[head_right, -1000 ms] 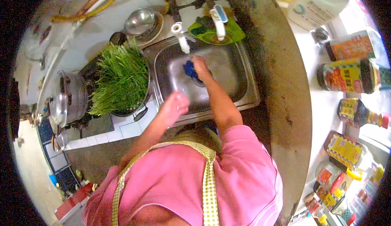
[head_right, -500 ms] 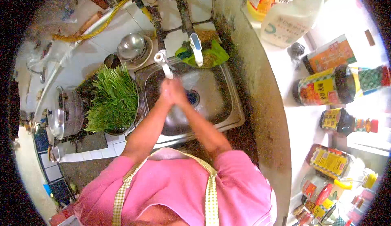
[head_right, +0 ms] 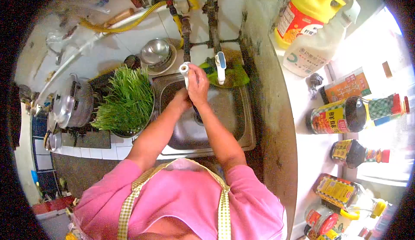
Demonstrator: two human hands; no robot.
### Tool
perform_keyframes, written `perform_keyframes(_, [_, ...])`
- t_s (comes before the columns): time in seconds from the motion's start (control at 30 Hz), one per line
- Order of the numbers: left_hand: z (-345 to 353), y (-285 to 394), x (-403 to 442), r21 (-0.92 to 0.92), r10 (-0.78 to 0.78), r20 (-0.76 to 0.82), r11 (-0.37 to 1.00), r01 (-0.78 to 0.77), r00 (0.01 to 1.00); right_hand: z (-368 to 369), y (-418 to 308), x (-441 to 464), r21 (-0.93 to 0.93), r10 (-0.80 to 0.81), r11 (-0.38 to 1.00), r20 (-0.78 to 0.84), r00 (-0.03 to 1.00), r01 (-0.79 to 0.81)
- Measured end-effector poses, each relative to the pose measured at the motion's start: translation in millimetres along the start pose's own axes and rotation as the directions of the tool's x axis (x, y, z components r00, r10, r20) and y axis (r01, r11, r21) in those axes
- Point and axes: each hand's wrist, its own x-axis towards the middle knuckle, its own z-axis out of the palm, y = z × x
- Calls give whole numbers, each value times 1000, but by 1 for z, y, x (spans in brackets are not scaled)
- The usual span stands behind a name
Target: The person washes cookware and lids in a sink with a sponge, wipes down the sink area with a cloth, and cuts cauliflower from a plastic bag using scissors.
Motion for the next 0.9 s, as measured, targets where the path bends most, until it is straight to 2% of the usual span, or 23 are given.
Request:
perform_keyframes(0.03, [0, 4, 1, 4, 15, 10, 1000, -15, 1000, 2, 1, 2, 8, -17, 1000, 2, 1000, 17])
perform_keyframes(0.1, [12, 8, -18, 190, 72, -251, 982, -24, 965, -1, 5, 4, -52, 68, 996, 12, 998, -67])
perform_keyframes(0.13, [-14, 4, 5, 43, 46, -81, 998, -43, 996, -3, 3, 5, 65, 169, 983, 29, 985, -171])
perform_keyframes(0.17, [37, 16, -52, 31, 60, -154, 998, -56, 986, -7, 8, 7, 77, 233, 969, 40, 972, -235])
perform_keyframes(0.2, [-5, 11, -5, 39, 49, -179, 998, -43, 983, -11, 3, 11, 31, 269, 962, 94, 959, -273])
perform_keyframes(0.23, [2, 14, -14, -37, -10, -97, 999, 6, 995, -15, -2, 14, -17, 304, 952, 139, 942, -305])
perform_keyframes(0.27, [-6, 15, -7, -115, -41, -57, 993, 34, 998, -19, 2, 12, 74, 287, 949, 188, 939, -305])
perform_keyframes(0.3, [-6, 18, -11, -91, -68, -110, 994, 58, 992, -23, 14, 6, 164, 263, 938, 230, 937, -304])
perform_keyframes(0.37, [1, 25, -23, -126, -99, -104, 988, 86, 990, -35, 67, -19, -148, 166, 980, 266, 950, -130])
perform_keyframes(0.4, [-7, 28, -18, -119, -116, -36, 987, 111, 993, -43, 74, -39, -154, 298, 954, 348, 889, -259])
perform_keyframes(0.43, [-8, 30, -20, -119, -47, -15, 992, 44, 999, -50, 77, -56, -172, 421, 907, 433, 797, -385])
perform_keyframes(0.47, [0, 35, -23, -184, -21, -94, 983, 3, 995, -56, 67, -63, -391, 555, 829, 485, 676, -399])
perform_keyframes(0.5, [5, 40, -30, -249, 2, -182, 967, -48, 983, -59, 57, -67, -593, 687, 715, 496, 531, -371])
perform_keyframes(0.53, [7, 42, -33, -254, 4, -183, 966, -52, 983, -57, 64, -66, -594, 687, 715, 500, 528, -368])
perform_keyframes(0.57, [7, 43, -38, -155, 92, -226, 979, -129, 970, -52, 75, -67, -491, 707, 699, 361, 608, -521])
perform_keyframes(0.6, [0, 41, -44, -55, 180, -274, 978, -202, 945, -46, 78, -72, -358, 736, 671, 214, 642, -650])
perform_keyframes(0.63, [-18, 33, -36, 126, 150, -304, 985, -117, 941, -38, 82, -77, -366, 747, 661, 243, 619, -655])
perform_keyframes(0.7, [-27, 10, -38, 243, -43, -305, 963, 121, 951, -23, 77, -65, -379, 621, 762, 197, 759, -525])
perform_keyframes(0.77, [-13, 1, -67, 86, -307, -13, 948, 307, 952, -8, 66, -67, -351, 708, 699, 217, 672, -623])
perform_keyframes(0.8, [-18, 0, -62, 35, -303, 24, 953, 302, 953, -6, 56, -67, -407, 720, 684, 244, 649, -605])
perform_keyframes(0.83, [-24, 0, -57, -19, -302, 56, 953, 303, 952, -7, 81, -71, -378, 737, 675, 304, 604, -633])
perform_keyframes(0.87, [-4, 5, -75, 30, -208, -33, 977, 209, 977, -11, 106, -75, -387, 762, 648, 308, 570, -656])
perform_keyframes(0.9, [-25, 1, -49, 108, -67, -43, 992, 71, 997, -16, 79, -64, -429, 809, 587, 323, 490, -687])
